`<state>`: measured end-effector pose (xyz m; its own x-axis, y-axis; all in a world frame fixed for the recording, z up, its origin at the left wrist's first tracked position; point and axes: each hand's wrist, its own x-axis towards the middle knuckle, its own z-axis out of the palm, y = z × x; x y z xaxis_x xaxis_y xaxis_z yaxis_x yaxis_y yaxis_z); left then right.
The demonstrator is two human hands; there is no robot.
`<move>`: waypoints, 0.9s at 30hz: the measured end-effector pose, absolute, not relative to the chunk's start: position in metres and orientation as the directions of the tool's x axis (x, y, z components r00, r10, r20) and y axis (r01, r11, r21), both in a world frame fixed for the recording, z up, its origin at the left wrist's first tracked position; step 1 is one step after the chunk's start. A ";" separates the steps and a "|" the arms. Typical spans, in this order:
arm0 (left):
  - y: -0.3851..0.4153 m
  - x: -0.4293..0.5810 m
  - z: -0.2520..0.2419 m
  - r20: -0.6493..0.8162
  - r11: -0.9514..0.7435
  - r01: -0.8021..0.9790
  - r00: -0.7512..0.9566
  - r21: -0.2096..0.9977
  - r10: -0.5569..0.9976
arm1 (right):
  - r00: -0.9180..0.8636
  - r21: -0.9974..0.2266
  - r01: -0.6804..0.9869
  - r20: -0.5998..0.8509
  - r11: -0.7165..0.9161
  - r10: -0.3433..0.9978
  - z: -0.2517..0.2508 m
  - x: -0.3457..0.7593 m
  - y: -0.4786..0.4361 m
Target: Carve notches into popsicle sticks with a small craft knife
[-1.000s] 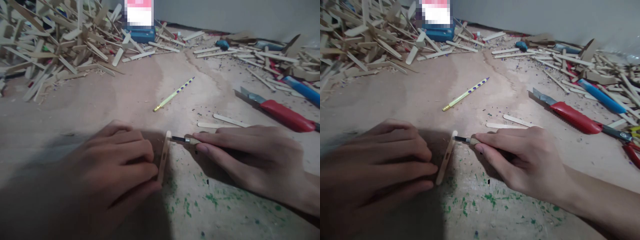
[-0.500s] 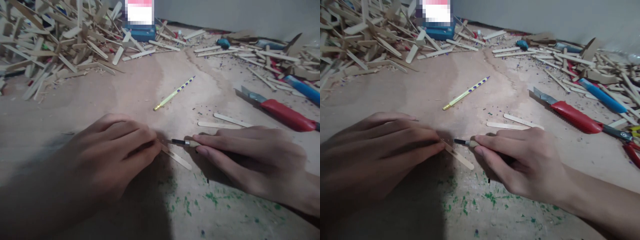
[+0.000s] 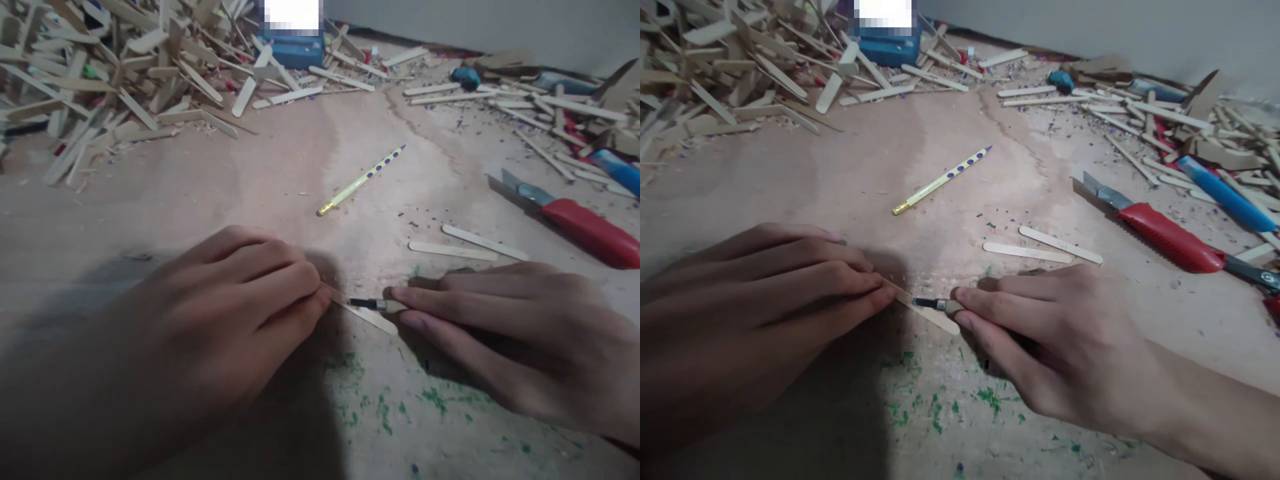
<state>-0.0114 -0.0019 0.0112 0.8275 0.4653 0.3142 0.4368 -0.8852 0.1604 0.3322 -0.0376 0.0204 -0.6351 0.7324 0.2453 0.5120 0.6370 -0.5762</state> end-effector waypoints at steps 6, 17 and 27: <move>-0.004 -0.004 0.012 0.320 -0.870 0.442 0.810 0.218 0.491 | -0.637 -0.513 0.564 0.229 0.648 0.736 0.019 0.334 -0.039; -0.004 -0.002 0.016 0.339 -0.878 0.423 0.811 0.223 0.477 | -0.604 -0.547 0.567 0.231 0.615 0.763 0.018 0.326 -0.047; -0.011 -0.011 0.024 0.247 -0.923 0.371 0.889 0.104 0.385 | -0.608 -0.471 0.551 0.340 0.689 0.718 0.011 0.327 -0.046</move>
